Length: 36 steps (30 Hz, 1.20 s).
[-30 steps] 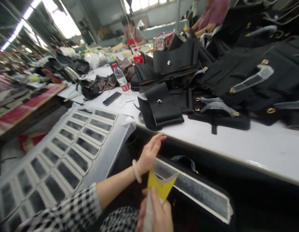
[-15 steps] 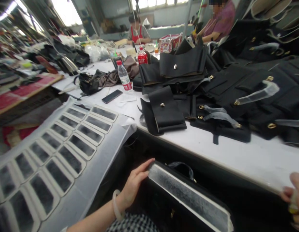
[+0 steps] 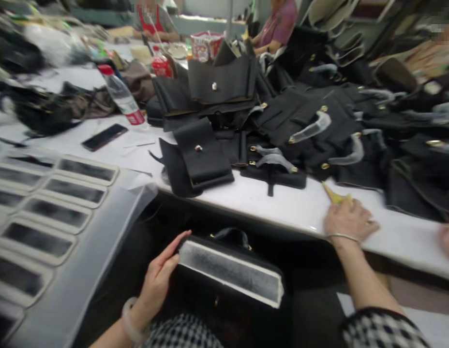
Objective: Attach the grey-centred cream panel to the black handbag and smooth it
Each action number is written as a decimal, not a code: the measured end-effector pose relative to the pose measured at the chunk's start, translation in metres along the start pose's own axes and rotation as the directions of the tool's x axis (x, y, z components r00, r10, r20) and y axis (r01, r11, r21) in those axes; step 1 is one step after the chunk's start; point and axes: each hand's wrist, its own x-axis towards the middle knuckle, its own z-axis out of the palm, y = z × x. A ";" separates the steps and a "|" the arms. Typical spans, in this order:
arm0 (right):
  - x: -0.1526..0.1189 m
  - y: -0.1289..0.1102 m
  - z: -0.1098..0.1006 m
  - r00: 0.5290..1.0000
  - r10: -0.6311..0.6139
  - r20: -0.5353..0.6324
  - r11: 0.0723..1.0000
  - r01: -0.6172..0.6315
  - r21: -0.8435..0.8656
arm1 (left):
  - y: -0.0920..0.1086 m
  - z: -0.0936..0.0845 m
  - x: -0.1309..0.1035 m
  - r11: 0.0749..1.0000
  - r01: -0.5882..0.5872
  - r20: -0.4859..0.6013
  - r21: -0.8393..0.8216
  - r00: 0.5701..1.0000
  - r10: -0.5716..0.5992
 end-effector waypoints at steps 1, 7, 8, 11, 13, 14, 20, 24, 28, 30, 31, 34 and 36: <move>0.001 0.008 -0.007 0.998 0.030 -0.050 1.000 -0.030 0.006 | -0.003 -0.001 0.001 1.000 0.014 0.009 -0.020 1.000 -0.014; -0.102 0.028 -0.023 0.972 0.191 0.135 0.862 -0.232 0.451 | -0.011 -0.011 0.006 0.964 0.168 0.106 -0.208 0.983 -0.149; -0.127 0.026 -0.025 0.952 0.205 0.228 0.802 -0.297 0.519 | -0.009 -0.012 0.007 0.954 0.190 0.108 -0.233 0.980 -0.169; -0.188 0.015 -0.032 0.863 0.235 0.447 0.635 -0.485 0.602 | -0.006 -0.009 0.012 0.944 0.218 0.100 -0.246 0.975 -0.199; -0.209 0.006 -0.036 0.788 0.254 0.561 0.504 -0.603 0.618 | -0.006 -0.006 0.015 0.957 0.202 0.103 -0.208 0.977 -0.184; -0.215 0.003 -0.036 0.754 0.259 0.604 0.433 -0.649 0.625 | -0.006 -0.005 0.016 0.963 0.189 0.107 -0.191 0.979 -0.170; -0.211 0.004 -0.028 0.717 0.268 0.643 0.324 -0.696 0.641 | -0.012 -0.007 0.025 0.981 0.167 0.164 -0.098 0.975 -0.149; -0.203 0.013 -0.028 0.675 0.224 0.703 0.428 -0.716 0.551 | -0.015 -0.014 0.032 0.975 0.219 0.231 -0.038 0.951 -0.204; -0.207 0.022 -0.022 0.691 0.248 0.679 0.470 -0.698 0.540 | -0.020 -0.016 0.034 0.992 0.117 0.209 0.048 0.970 -0.125; -0.211 0.024 -0.016 0.744 0.241 0.623 0.481 -0.649 0.589 | -0.020 -0.014 0.035 0.994 0.046 0.181 0.099 0.981 -0.064; -0.212 0.025 -0.013 0.765 0.238 0.598 0.476 -0.629 0.615 | -0.019 -0.012 0.036 0.993 0.020 0.172 0.113 0.984 -0.039; -0.214 0.022 -0.007 0.786 0.248 0.567 0.420 -0.614 0.668 | -0.012 -0.008 0.037 0.996 0.020 0.167 0.083 0.985 -0.034; -0.217 0.018 -0.007 0.779 0.256 0.572 0.371 -0.626 0.686 | -0.007 -0.006 0.034 0.995 0.101 0.176 0.012 0.979 -0.102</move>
